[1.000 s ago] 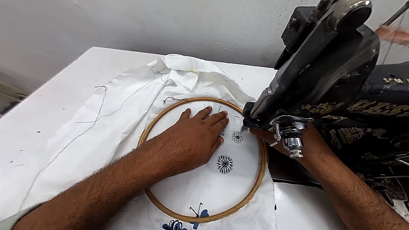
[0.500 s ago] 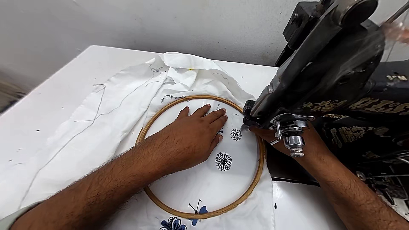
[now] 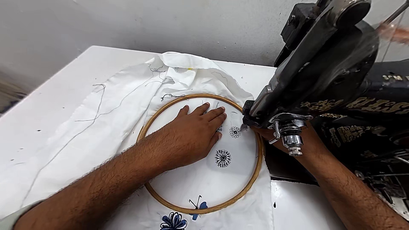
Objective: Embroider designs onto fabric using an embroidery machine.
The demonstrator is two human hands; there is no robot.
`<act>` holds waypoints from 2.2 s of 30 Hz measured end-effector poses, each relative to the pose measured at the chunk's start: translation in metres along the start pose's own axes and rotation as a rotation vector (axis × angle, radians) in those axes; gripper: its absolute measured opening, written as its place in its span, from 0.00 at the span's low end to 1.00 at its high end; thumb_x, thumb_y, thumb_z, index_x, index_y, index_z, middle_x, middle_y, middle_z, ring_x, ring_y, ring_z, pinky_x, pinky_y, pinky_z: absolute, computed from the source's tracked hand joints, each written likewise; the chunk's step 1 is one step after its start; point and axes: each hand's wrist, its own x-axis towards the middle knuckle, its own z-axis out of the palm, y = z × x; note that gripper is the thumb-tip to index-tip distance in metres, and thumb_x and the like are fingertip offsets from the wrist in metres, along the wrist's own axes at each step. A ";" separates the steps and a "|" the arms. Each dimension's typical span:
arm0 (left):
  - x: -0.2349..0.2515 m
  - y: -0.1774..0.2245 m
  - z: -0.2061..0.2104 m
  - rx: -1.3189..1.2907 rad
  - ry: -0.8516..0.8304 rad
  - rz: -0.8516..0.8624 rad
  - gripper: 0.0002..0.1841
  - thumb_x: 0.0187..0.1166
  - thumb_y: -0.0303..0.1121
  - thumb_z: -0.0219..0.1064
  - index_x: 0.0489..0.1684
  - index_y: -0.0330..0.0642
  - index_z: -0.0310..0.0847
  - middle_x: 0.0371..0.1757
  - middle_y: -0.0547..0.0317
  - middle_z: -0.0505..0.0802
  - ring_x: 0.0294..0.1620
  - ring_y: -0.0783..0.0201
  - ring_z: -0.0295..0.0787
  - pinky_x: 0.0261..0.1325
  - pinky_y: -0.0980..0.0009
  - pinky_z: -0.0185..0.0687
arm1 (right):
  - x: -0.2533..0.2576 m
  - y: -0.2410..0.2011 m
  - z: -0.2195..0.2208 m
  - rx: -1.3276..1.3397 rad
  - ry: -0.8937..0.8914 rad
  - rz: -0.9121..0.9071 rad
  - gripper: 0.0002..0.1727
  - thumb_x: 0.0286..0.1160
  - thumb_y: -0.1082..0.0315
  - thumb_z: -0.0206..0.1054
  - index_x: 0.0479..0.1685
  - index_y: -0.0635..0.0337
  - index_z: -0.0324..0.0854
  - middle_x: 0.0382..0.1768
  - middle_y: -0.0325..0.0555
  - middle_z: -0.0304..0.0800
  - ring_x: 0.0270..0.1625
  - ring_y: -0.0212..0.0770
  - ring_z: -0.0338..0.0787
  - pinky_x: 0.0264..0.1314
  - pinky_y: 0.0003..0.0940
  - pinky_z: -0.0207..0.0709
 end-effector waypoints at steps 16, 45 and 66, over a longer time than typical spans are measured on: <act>0.002 -0.001 0.000 -0.010 0.005 -0.016 0.30 0.94 0.51 0.40 0.92 0.53 0.64 0.93 0.64 0.66 0.93 0.46 0.57 0.83 0.29 0.56 | -0.002 0.001 0.001 -0.015 0.043 -0.059 0.15 0.60 0.61 0.78 0.42 0.60 0.88 0.39 0.40 0.90 0.46 0.24 0.86 0.55 0.24 0.77; 0.012 -0.007 0.012 -0.032 0.089 0.021 0.31 0.93 0.51 0.38 0.92 0.53 0.63 0.94 0.65 0.65 0.94 0.47 0.56 0.83 0.27 0.53 | -0.006 -0.003 -0.005 -0.038 0.063 -0.033 0.14 0.65 0.62 0.72 0.44 0.63 0.85 0.38 0.42 0.88 0.46 0.22 0.85 0.53 0.20 0.75; 0.017 -0.006 0.013 -0.033 0.085 0.020 0.31 0.94 0.51 0.36 0.93 0.53 0.62 0.94 0.66 0.64 0.95 0.49 0.53 0.85 0.27 0.48 | -0.004 -0.003 -0.005 -0.015 0.070 0.003 0.14 0.66 0.62 0.72 0.44 0.63 0.85 0.37 0.42 0.86 0.44 0.23 0.83 0.52 0.22 0.75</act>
